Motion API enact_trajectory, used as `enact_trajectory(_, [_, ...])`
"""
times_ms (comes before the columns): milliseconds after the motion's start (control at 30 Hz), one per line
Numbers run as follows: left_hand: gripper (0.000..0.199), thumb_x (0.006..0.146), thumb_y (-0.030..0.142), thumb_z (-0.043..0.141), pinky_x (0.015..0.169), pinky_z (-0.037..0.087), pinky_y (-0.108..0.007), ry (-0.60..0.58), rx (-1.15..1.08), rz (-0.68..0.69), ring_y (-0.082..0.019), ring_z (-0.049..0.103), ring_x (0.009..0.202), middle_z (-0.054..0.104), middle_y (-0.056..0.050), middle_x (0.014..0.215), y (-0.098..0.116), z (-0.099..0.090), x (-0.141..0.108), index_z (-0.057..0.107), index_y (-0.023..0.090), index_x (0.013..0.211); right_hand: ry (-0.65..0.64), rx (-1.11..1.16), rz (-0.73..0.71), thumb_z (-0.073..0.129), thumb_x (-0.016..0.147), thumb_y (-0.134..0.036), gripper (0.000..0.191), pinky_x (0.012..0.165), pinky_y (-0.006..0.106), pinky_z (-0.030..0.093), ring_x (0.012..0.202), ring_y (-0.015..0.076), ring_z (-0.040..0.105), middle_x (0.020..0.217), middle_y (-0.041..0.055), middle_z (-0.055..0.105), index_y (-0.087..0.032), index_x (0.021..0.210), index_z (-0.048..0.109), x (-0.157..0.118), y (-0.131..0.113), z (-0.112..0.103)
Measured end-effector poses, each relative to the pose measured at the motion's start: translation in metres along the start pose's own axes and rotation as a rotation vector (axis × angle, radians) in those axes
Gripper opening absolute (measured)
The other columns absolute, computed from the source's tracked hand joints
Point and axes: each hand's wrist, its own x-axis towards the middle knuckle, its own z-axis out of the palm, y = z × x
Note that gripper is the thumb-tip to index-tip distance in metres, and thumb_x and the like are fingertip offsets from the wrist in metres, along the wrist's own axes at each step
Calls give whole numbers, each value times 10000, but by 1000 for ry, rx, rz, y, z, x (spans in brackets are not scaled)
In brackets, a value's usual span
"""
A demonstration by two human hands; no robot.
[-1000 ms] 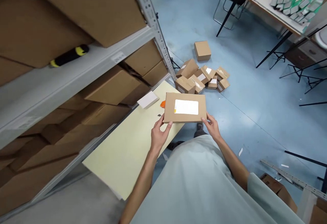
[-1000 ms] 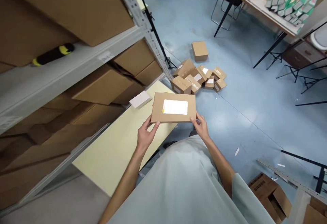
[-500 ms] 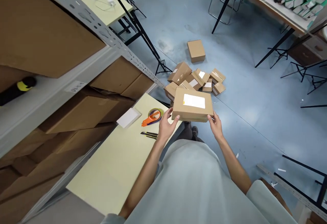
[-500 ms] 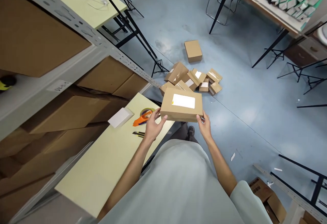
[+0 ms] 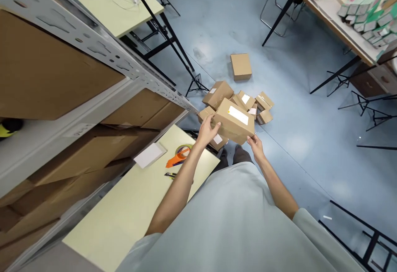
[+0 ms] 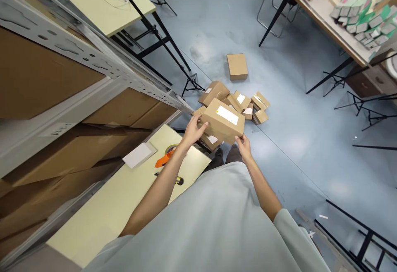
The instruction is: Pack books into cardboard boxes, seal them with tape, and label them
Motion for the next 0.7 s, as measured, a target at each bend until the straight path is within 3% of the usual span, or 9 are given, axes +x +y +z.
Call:
enact_trajectory(133, [596,914,330,679,1277,469,-533,-25,149,-75,-376,627,1415,669,-198,1436,-2,13,59,668,151,1483,-29,68,135,847,792,-552,510,1091,400,571,1295,262,707,1315,101,805,-241,1179,729,56,4,12])
enact_trajectory(267, [682,916,291,638,1329,423,-536,-56,164,-126,-361,588,1506,647,-171,1564,0,24,117,599,177,1587,-85,191,263,832,824,-449,315,1142,385,570,1259,215,727,1238,63,807,-265,1042,699,121,7,22])
enact_trajectory(400, [770,922,259,622,1418,263,-553,-79,183,-125,-358,380,1691,480,-173,1769,11,33,143,500,122,1669,-92,178,406,829,838,-424,254,1112,401,612,1181,226,743,1063,65,793,-283,896,625,172,8,23])
enact_trajectory(467, [779,943,267,608,1432,222,-556,-47,202,-112,-355,336,1715,436,-177,1798,18,35,135,467,104,1691,-89,156,428,824,842,-408,237,1121,420,617,1211,232,739,1085,75,795,-285,903,631,187,6,17])
enact_trajectory(533, [751,977,293,583,1430,241,-549,-7,207,-109,-344,373,1699,453,-179,1787,25,35,110,466,102,1694,-99,141,446,814,853,-385,205,1140,436,614,1243,235,745,1130,86,809,-281,940,660,193,2,9])
enact_trajectory(700, [627,1021,362,555,1373,374,-566,111,175,-145,-348,514,1605,594,-171,1681,38,27,3,587,143,1607,-196,101,464,779,893,-338,136,1168,436,611,1245,247,786,1187,105,842,-260,996,736,183,-14,-9])
